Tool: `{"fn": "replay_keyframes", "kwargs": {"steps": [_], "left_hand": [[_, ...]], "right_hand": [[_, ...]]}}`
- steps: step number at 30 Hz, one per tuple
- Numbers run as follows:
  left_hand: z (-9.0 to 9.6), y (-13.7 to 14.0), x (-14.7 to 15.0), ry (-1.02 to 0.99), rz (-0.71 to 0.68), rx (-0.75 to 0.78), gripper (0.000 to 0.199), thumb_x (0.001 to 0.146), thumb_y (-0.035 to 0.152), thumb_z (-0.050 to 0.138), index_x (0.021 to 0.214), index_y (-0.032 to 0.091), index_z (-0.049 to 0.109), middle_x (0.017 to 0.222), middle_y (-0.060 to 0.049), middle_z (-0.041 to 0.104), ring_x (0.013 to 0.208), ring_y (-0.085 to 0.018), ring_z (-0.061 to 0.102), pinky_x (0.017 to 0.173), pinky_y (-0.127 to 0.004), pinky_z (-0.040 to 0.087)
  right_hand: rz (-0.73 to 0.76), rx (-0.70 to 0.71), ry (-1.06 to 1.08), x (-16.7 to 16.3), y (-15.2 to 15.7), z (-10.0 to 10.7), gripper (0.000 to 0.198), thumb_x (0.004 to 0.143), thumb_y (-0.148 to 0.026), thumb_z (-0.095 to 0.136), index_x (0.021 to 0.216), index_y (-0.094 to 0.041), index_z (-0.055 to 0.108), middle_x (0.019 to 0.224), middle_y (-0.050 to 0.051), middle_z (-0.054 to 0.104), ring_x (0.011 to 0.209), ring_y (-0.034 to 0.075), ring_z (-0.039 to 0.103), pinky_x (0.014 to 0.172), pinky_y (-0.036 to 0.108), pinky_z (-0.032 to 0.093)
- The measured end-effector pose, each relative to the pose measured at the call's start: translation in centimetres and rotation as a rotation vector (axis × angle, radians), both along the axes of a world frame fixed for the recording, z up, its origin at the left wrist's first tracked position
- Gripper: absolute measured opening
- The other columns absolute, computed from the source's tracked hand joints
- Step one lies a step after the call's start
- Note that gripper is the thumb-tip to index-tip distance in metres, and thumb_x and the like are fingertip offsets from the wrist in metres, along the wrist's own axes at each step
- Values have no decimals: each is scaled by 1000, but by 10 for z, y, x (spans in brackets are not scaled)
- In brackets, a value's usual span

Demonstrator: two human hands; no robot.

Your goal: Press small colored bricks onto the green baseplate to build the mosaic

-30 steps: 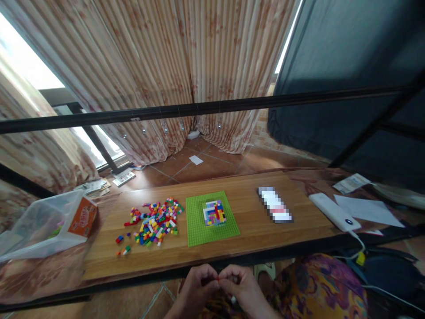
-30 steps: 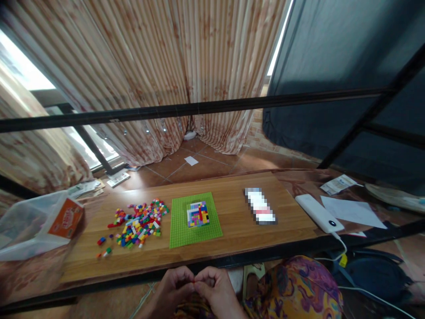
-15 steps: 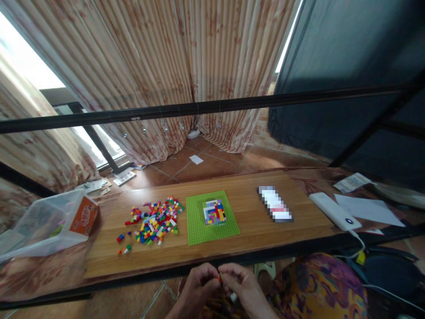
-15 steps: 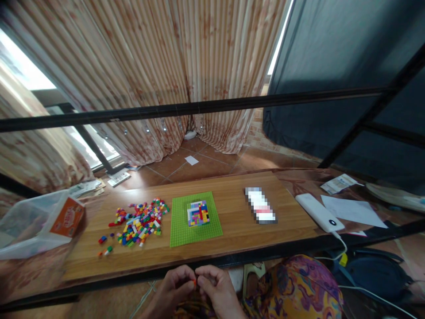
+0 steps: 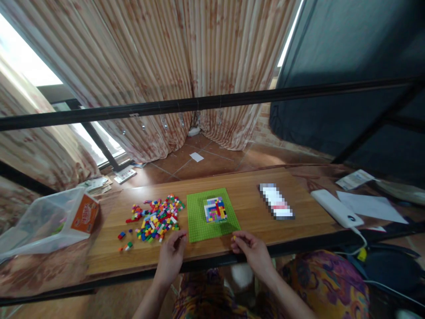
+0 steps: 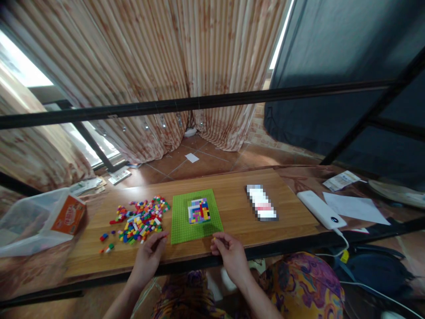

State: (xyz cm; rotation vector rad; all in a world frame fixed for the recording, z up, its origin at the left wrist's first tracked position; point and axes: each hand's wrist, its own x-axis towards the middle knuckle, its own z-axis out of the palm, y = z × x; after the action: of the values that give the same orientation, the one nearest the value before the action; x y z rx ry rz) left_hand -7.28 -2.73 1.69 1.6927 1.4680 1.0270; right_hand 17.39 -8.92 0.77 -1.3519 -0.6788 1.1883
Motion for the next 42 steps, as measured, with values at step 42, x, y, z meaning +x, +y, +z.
{"fn": "replay_keyframes", "kwargs": {"steps": [42], "left_hand": [[-20, 12, 7, 280, -31, 214, 19, 92, 25, 47, 94, 19, 65, 92, -5, 70, 85, -17, 66, 79, -29, 53]], "right_hand": [[-16, 49, -205, 10, 111, -16, 48, 70, -60, 67, 86, -16, 71, 72, 6, 72, 57, 17, 62, 50, 28, 50]]}}
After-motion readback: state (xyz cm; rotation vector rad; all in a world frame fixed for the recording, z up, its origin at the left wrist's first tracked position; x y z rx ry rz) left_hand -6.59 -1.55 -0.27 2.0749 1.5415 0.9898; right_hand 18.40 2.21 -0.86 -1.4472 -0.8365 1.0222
